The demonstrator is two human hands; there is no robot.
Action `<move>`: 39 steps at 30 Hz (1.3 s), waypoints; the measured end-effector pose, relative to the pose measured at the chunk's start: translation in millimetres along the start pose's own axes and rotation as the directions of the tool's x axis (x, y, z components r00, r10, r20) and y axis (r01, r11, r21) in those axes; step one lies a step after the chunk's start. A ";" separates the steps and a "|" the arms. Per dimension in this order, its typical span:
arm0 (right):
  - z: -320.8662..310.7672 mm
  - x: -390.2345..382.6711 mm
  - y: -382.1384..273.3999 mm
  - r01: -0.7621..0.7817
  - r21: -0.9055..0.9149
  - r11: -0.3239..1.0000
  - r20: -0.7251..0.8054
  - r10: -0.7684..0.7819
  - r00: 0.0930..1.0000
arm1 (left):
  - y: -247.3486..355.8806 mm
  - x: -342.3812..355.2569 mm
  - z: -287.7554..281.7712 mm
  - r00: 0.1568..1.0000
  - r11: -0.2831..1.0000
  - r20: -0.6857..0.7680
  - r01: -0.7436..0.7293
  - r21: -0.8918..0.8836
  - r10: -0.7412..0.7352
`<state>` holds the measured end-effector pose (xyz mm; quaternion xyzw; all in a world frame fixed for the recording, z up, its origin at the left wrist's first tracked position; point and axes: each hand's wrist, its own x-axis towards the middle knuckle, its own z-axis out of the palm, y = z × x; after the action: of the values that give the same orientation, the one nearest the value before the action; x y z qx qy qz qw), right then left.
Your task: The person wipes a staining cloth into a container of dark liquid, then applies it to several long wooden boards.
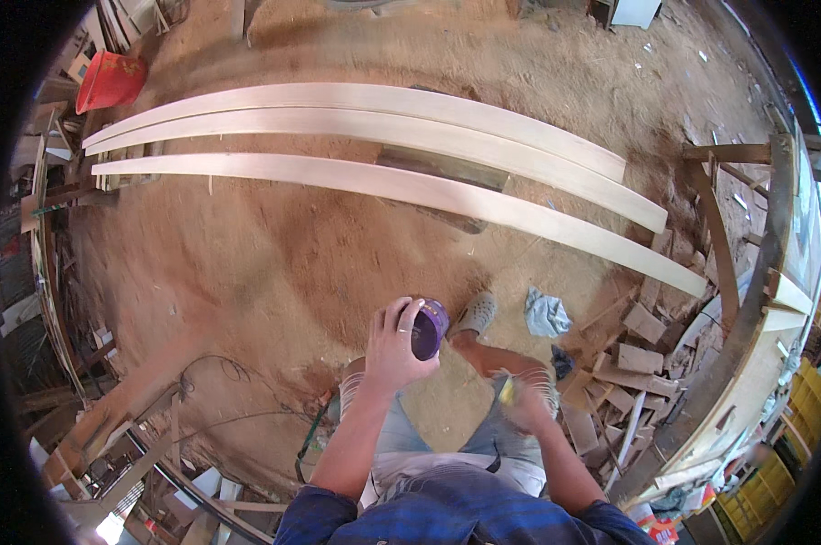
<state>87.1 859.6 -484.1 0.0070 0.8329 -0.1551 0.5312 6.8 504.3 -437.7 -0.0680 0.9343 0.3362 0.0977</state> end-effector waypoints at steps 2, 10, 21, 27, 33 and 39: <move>-53.9 50.8 -47.5 0.032 0.086 0.996 -0.203 -0.014 0.979 | -18.5 17.1 19.8 1.000 0.999 0.000 -0.031 0.023 0.031; -87.9 209.0 -93.9 0.400 0.316 0.860 -0.533 -0.188 0.825 | -57.0 77.7 56.8 0.984 0.984 -0.036 -0.176 0.021 0.177; -64.6 330.3 -90.0 0.635 0.020 0.772 -0.664 -0.465 0.586 | -207.9 135.8 279.9 0.989 0.983 -0.014 -0.146 0.115 0.149; -24.4 340.9 -52.4 0.656 0.018 0.754 -0.743 -0.429 0.514 | -261.2 142.5 362.4 0.951 0.945 0.250 -0.241 0.221 0.184; -16.3 317.2 -48.4 0.473 0.179 0.863 -0.713 -0.218 0.666 | -289.5 140.5 416.7 0.887 0.833 0.445 -0.336 0.439 0.124; -3.6 303.5 -50.6 0.561 0.232 0.795 -0.758 -0.215 0.616 | -268.7 142.4 399.9 0.868 0.835 0.496 -0.264 0.484 -0.013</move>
<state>-57.2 765.9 -739.2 0.0008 0.8899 -0.4423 0.1116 -25.0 546.6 -937.2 0.1108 0.9387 0.0734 0.3179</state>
